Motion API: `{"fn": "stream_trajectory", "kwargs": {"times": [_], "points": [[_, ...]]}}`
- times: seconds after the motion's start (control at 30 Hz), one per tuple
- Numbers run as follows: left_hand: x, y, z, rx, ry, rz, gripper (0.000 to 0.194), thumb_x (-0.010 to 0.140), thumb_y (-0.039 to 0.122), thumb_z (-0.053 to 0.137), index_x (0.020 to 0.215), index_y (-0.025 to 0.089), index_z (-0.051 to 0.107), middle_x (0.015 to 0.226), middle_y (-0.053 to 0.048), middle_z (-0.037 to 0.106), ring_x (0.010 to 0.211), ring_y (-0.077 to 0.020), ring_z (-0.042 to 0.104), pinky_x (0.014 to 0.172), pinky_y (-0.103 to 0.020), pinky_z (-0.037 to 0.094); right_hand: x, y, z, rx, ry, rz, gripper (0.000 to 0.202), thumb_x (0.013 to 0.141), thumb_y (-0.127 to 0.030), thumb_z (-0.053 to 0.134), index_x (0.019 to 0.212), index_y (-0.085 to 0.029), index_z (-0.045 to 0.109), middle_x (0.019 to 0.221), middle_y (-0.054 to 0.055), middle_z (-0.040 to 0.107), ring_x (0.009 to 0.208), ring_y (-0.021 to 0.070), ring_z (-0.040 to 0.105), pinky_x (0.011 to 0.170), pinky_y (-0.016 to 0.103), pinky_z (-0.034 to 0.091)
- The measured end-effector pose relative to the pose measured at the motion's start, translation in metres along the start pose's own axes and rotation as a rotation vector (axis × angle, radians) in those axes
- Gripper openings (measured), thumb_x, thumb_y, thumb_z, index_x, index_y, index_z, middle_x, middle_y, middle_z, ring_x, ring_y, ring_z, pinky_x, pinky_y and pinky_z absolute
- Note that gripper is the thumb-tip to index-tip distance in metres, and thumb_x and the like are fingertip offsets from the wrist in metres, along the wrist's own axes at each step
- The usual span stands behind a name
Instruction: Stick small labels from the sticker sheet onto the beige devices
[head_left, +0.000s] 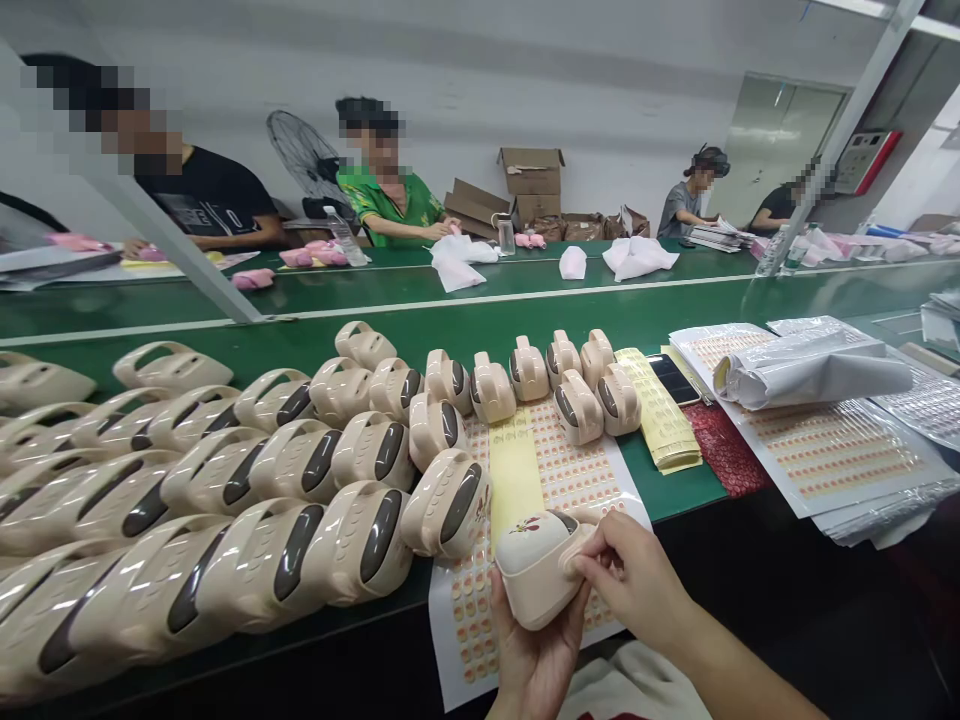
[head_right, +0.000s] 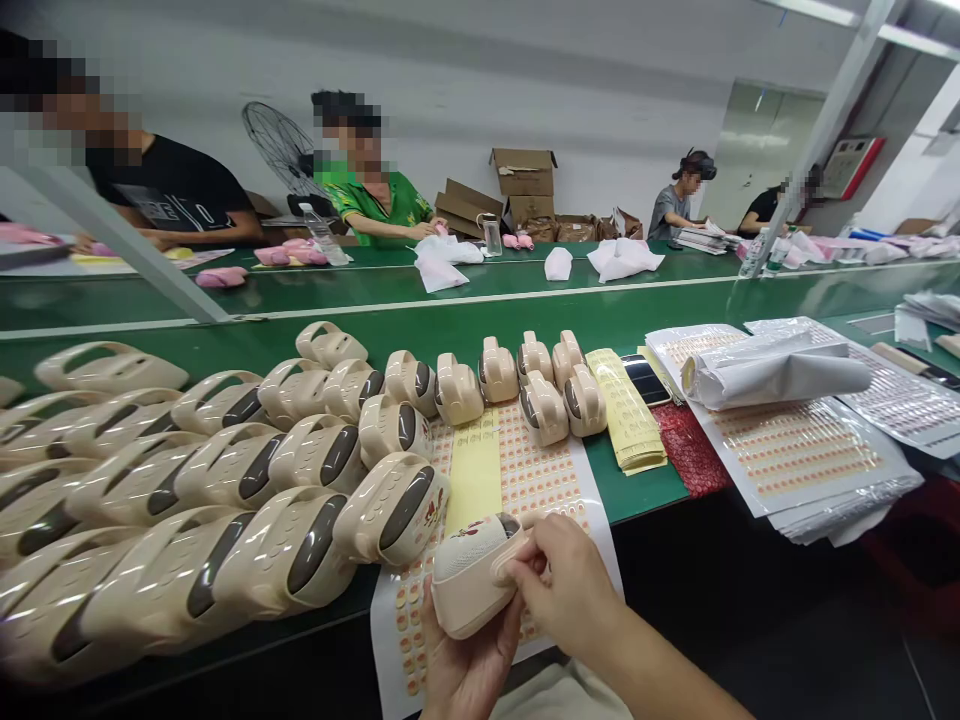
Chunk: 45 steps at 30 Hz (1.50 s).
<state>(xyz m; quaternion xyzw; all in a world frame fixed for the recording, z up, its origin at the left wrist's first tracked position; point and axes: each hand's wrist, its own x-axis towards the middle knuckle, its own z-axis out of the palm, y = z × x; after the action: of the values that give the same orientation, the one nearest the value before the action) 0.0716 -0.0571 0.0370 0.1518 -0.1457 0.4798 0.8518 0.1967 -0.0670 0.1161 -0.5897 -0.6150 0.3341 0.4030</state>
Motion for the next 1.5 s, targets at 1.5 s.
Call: {"fn": "stream_trajectory", "kwargs": {"times": [1.5], "points": [[-0.008,0.024,0.013,-0.05,0.012,-0.104,0.05,0.087,0.058,0.023,0.131,0.038,0.036,0.141,0.005,0.041,0.131,-0.0136,0.029,0.098,-0.015,0.031,-0.069,0.134,-0.016,0.083,-0.11,0.17,0.033,0.076,-0.021,0.056,0.108,-0.025,0.062,0.105,0.007,0.061,0.099,0.023,0.059,0.085,0.038,0.048]]}}
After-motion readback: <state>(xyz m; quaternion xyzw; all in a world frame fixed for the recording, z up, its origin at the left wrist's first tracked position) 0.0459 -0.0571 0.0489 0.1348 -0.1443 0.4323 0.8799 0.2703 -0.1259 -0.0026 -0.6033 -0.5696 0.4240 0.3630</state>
